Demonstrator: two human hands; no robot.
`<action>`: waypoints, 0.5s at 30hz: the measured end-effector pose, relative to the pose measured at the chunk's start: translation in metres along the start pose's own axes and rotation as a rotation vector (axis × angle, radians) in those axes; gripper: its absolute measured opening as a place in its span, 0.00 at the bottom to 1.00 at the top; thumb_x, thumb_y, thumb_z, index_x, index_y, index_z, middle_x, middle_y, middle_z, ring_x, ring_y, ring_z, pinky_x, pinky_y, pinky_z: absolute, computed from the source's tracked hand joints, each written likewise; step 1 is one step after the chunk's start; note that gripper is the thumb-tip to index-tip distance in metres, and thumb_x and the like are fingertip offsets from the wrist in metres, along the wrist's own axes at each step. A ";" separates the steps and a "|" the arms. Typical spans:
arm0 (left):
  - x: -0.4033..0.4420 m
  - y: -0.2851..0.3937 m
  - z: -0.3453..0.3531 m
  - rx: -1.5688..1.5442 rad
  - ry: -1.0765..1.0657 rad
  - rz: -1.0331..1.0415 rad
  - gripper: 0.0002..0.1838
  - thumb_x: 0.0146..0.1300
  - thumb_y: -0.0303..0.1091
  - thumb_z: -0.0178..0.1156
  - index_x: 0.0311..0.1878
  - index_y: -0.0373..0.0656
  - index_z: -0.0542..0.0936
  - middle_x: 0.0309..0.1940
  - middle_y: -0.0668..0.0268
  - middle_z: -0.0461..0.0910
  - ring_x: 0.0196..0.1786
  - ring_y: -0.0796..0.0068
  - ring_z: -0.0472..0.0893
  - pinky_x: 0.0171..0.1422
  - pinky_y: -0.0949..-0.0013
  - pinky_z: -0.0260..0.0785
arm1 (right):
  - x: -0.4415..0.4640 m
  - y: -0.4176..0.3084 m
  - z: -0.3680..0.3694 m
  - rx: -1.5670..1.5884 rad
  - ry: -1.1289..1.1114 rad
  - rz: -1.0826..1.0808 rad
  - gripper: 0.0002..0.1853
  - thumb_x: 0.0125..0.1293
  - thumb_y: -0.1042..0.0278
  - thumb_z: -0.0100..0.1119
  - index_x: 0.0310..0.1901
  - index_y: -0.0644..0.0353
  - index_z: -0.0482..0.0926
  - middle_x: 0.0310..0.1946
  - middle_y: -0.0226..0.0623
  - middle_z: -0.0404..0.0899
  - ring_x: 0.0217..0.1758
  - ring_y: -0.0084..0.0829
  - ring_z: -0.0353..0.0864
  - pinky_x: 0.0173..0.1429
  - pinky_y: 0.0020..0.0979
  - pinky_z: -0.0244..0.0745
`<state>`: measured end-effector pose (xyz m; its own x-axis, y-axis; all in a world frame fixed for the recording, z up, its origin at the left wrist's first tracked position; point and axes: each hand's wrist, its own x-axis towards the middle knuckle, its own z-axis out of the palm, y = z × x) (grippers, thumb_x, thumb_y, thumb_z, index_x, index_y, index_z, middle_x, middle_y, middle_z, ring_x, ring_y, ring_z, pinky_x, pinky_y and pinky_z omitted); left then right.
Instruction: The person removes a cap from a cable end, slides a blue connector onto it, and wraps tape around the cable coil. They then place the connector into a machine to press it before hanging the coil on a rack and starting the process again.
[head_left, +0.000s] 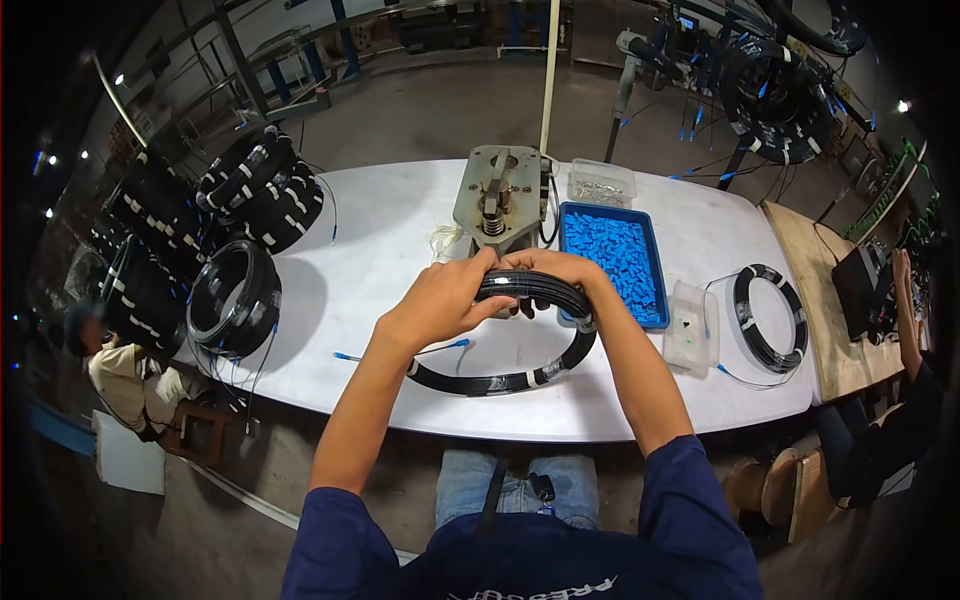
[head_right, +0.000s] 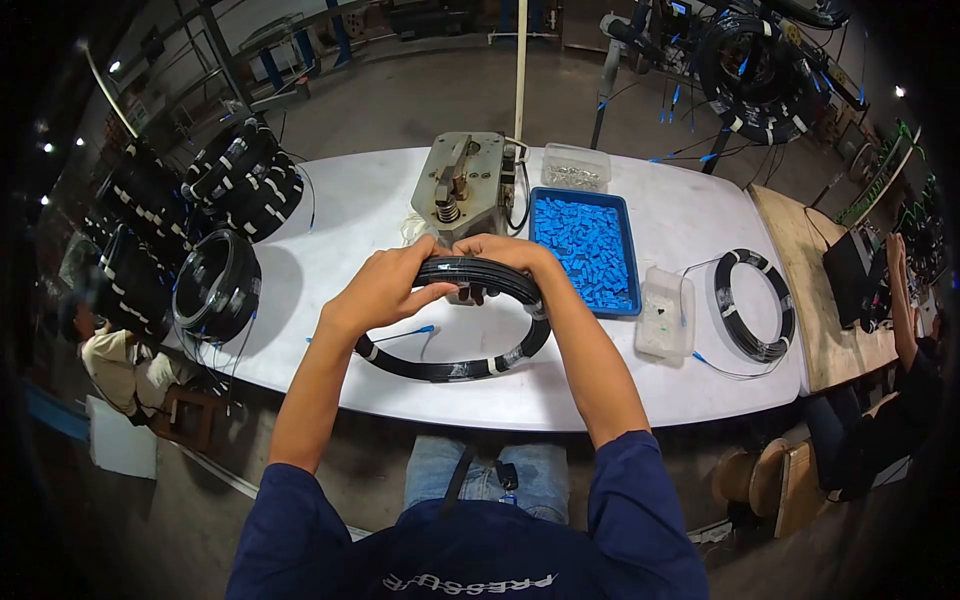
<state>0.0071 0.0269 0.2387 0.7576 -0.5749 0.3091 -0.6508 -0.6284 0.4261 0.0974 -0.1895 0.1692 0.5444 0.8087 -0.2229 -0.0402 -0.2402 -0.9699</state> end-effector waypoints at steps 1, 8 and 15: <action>0.001 0.000 -0.003 0.034 -0.126 -0.116 0.22 0.61 0.45 0.68 0.46 0.39 0.72 0.31 0.52 0.83 0.39 0.46 0.83 0.42 0.53 0.71 | 0.001 -0.002 0.000 -0.022 -0.026 0.039 0.11 0.63 0.65 0.66 0.39 0.59 0.73 0.29 0.38 0.84 0.29 0.28 0.86 0.27 0.25 0.77; 0.000 -0.011 -0.003 -0.028 -0.121 -0.041 0.24 0.58 0.45 0.71 0.44 0.41 0.69 0.28 0.51 0.82 0.34 0.44 0.82 0.38 0.52 0.71 | -0.005 -0.014 0.007 0.026 -0.013 0.138 0.16 0.74 0.56 0.49 0.51 0.61 0.75 0.35 0.46 0.86 0.32 0.33 0.88 0.29 0.28 0.79; 0.005 -0.017 0.005 0.072 -0.065 -0.095 0.24 0.51 0.35 0.74 0.44 0.43 0.69 0.27 0.54 0.82 0.35 0.46 0.82 0.38 0.54 0.71 | -0.010 -0.025 0.012 -0.012 -0.067 0.119 0.21 0.75 0.50 0.47 0.54 0.62 0.75 0.37 0.48 0.86 0.33 0.37 0.89 0.32 0.30 0.82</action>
<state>0.0218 0.0319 0.2288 0.8128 -0.5420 0.2134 -0.5797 -0.7164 0.3882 0.0825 -0.1852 0.1950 0.4788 0.8082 -0.3430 -0.0907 -0.3430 -0.9349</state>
